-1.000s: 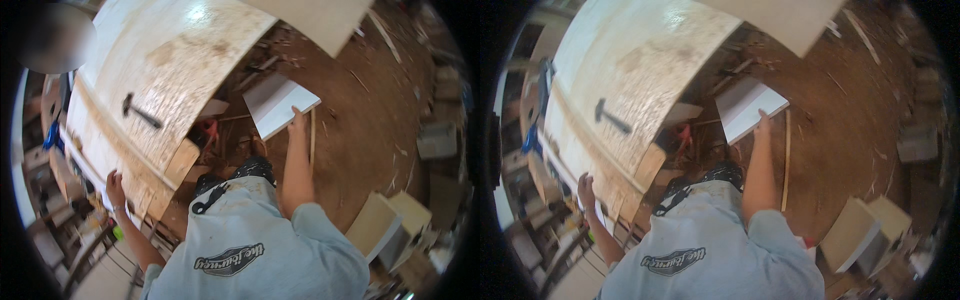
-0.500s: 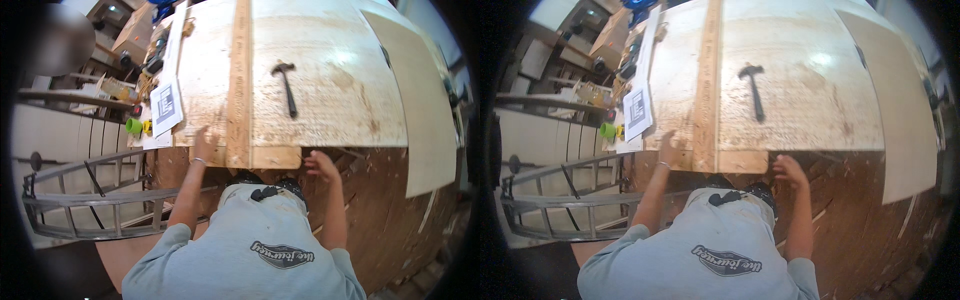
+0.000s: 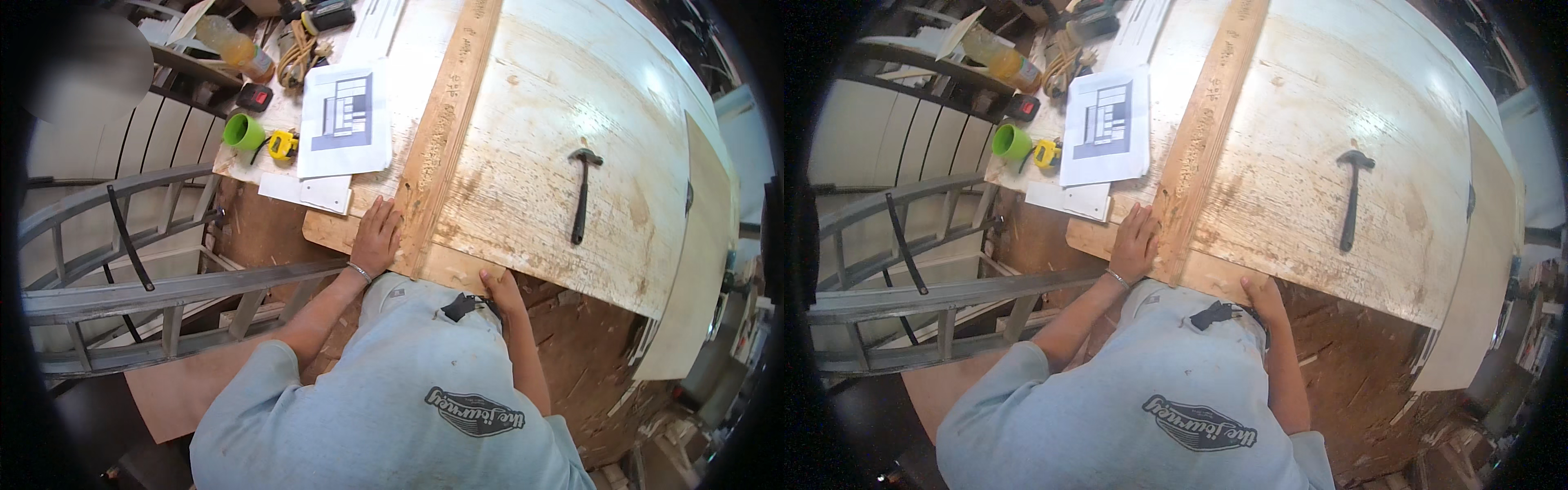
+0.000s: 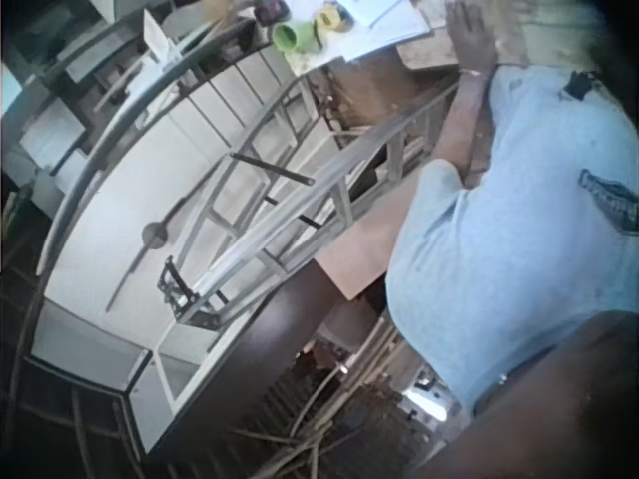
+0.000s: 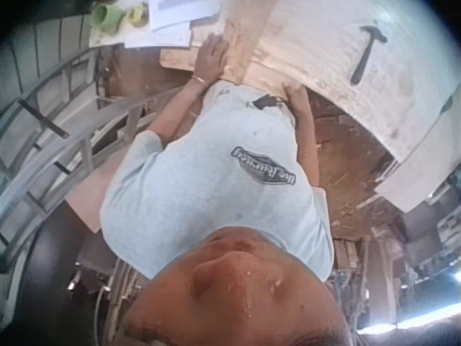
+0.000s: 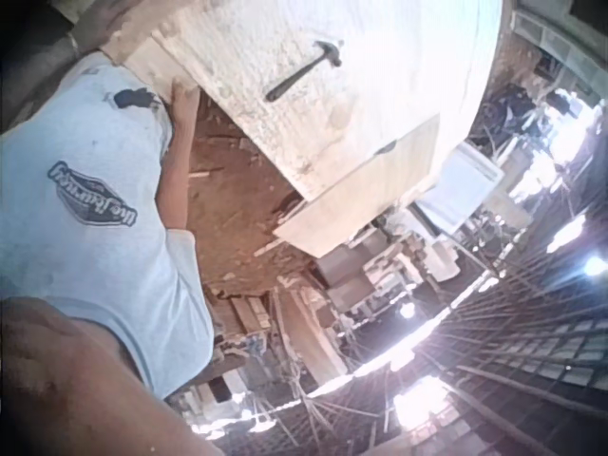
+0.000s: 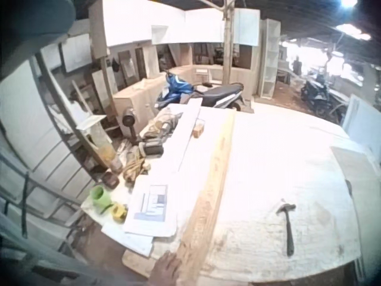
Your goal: The person places a wooden panel on a table saw, guides it through the saw blade to cut it into two pieces, and then uses a measuring tape to check the dimensions of another piece of wood while using a hammer to position it on a workbench.
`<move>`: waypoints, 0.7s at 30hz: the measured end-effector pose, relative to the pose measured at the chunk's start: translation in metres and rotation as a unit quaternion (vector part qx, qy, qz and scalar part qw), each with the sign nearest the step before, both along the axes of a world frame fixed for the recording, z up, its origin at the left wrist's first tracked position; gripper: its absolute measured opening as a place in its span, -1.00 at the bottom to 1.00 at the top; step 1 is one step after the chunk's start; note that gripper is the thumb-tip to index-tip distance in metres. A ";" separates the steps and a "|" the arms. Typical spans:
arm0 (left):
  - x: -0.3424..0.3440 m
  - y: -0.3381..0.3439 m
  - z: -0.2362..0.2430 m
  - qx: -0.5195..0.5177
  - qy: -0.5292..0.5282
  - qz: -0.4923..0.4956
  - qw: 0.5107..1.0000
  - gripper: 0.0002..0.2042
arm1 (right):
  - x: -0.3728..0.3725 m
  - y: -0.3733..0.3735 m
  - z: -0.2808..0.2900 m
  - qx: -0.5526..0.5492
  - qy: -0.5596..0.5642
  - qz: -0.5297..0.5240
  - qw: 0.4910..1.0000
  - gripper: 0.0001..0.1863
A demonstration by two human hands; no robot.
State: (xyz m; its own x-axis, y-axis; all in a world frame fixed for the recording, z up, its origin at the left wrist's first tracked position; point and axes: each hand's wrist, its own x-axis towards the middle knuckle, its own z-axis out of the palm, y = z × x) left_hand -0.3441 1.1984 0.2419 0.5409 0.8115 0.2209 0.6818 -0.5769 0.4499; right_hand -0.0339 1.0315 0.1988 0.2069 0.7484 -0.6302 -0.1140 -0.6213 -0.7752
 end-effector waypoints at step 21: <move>-0.200 0.228 -0.007 0.071 -0.078 0.270 0.957 -0.49 | 0.014 0.058 0.128 -0.152 -0.319 0.398 0.847 -0.29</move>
State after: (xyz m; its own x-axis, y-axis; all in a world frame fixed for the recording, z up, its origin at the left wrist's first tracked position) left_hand -0.5444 1.4267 0.2350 0.0037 0.9194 0.3932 0.8289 -0.2227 0.5131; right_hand -0.0202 1.0890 0.3264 0.0841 0.6334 -0.7693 0.8160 -0.4869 -0.3116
